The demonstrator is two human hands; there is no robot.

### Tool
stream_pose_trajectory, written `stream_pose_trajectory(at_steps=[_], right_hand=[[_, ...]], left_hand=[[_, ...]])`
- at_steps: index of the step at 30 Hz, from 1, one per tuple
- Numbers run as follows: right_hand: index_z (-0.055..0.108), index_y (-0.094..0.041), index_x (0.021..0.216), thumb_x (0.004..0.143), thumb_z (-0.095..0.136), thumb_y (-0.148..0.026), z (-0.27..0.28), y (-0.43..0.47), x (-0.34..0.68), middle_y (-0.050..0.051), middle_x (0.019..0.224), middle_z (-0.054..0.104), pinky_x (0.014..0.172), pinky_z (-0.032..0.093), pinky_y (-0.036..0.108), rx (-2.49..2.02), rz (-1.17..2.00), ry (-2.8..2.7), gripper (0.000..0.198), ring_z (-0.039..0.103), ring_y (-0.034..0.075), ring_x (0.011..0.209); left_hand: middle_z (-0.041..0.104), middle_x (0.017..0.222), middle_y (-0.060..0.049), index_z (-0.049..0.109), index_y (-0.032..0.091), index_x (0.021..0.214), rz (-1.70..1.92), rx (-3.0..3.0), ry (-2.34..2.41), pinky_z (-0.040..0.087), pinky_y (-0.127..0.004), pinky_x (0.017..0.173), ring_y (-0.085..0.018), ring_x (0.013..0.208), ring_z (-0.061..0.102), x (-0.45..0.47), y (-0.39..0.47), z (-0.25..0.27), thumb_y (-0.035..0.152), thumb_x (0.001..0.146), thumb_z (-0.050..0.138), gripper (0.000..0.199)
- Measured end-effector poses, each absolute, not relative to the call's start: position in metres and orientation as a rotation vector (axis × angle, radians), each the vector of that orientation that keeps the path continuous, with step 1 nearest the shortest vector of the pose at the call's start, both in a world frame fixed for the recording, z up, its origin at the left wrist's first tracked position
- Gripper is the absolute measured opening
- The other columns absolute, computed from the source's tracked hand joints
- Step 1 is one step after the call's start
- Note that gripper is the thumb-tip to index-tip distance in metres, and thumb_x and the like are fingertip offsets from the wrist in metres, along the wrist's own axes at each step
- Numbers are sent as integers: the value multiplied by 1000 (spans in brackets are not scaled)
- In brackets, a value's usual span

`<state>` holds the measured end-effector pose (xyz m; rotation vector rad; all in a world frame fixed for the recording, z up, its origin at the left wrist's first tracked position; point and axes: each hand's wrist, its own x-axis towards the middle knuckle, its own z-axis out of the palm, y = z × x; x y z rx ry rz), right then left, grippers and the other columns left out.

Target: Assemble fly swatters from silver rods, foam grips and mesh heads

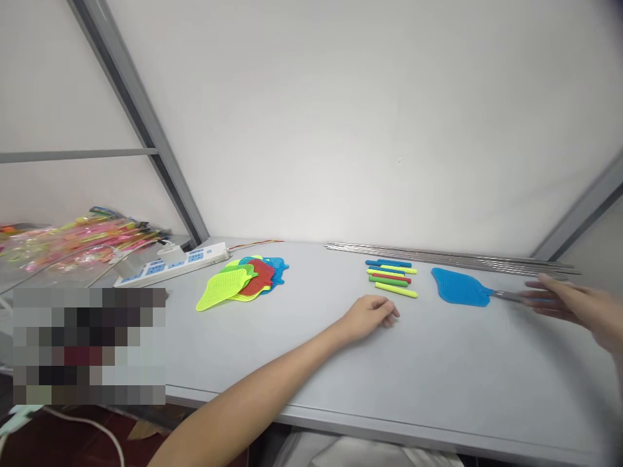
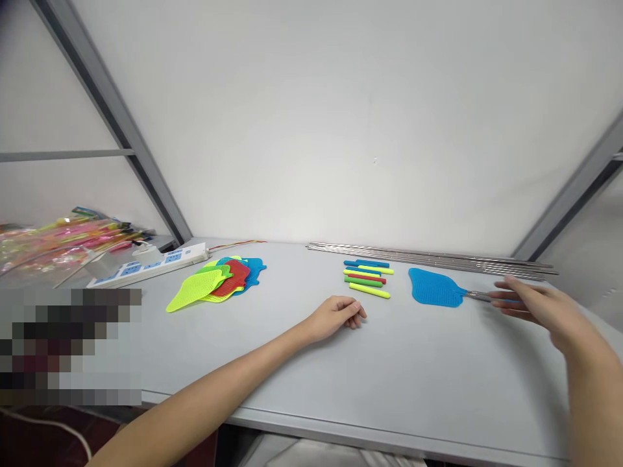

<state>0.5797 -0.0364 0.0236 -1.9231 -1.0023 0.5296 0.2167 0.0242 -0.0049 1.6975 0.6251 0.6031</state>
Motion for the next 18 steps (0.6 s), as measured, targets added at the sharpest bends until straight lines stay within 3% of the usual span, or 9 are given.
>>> stream_pose_trajectory(at_steps=[10, 18], right_hand=[[51, -15, 97, 70, 50, -34, 41, 36, 493, 13, 96, 55, 60, 47, 20, -1828, 839, -1175, 33, 56, 16, 77], [51, -11, 89, 68, 52, -29, 27, 94, 502, 12, 84, 58, 56, 47, 20, -1995, 809, -1207, 27, 55, 10, 58]], left_hand=[[54, 65, -4, 54, 10, 77, 678, 1422, 791, 39, -22, 50, -8, 52, 49, 131, 62, 3, 41, 72, 42, 33], [52, 62, -2, 55, 12, 74, 707, 1522, 964, 33, -18, 42, -7, 50, 45, 127, 64, 4, 42, 70, 41, 33]])
